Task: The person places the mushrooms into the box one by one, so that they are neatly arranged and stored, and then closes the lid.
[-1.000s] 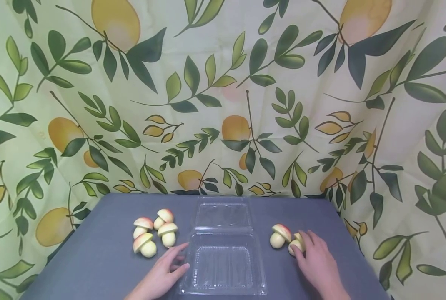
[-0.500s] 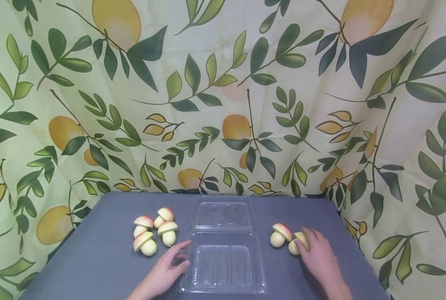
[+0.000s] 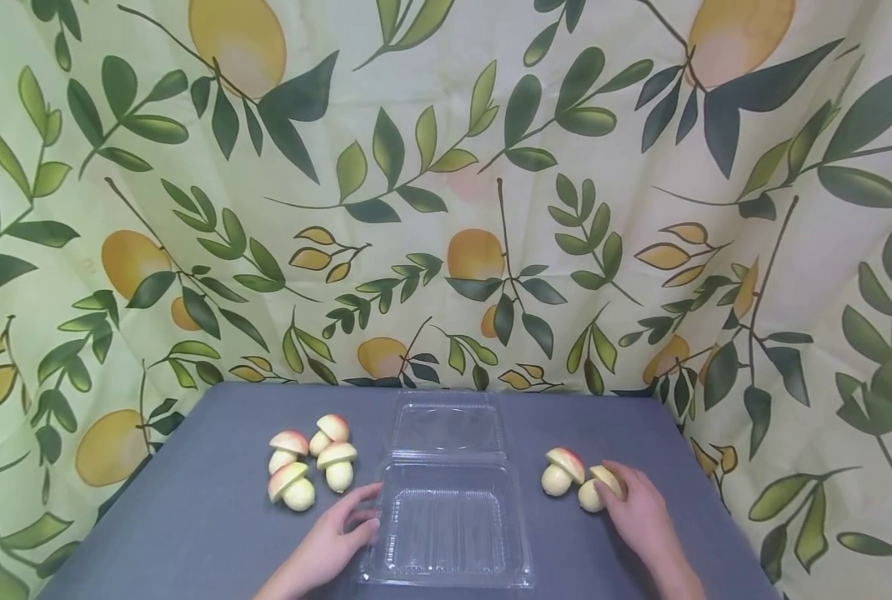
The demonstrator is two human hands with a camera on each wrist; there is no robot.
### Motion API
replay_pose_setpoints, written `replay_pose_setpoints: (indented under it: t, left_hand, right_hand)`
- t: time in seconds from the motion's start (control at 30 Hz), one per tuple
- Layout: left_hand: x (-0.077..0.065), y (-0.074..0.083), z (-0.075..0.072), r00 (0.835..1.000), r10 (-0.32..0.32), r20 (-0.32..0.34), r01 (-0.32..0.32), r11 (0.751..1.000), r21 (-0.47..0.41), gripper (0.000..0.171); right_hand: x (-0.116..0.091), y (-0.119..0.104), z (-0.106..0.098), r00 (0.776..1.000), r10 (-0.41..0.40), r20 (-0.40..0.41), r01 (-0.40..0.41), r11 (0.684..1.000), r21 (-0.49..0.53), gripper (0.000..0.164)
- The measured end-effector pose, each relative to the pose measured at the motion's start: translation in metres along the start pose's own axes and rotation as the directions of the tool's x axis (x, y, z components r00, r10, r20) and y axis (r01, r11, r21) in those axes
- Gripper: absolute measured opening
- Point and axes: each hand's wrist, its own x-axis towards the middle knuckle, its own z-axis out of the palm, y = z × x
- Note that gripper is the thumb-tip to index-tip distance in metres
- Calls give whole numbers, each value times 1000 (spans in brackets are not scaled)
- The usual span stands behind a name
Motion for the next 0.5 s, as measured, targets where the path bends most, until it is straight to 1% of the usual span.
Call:
replay_pose_setpoints:
  t: [0.1, 0.2, 0.37, 0.5]
  left_hand:
    - [2, -1, -1, 1000, -10, 0, 10, 999, -31, 52]
    - [4, 0, -1, 1000, -17, 0, 17, 998, -53, 52]
    - [5, 2, 0, 1000, -18, -7, 17, 996, -86, 51]
    - [8, 0, 1, 1000, -11, -16, 10, 995, -96, 50]
  right_hand:
    - [2, -1, -1, 998, 49, 30, -50, 998, 26, 51]
    - [3, -1, -1, 996, 78, 45, -80, 996, 45, 51]
    - [1, -2, -2, 995, 96, 36, -98, 993, 62, 48]
    - [-3, -2, -2, 996, 85, 18, -86, 995, 55, 46]
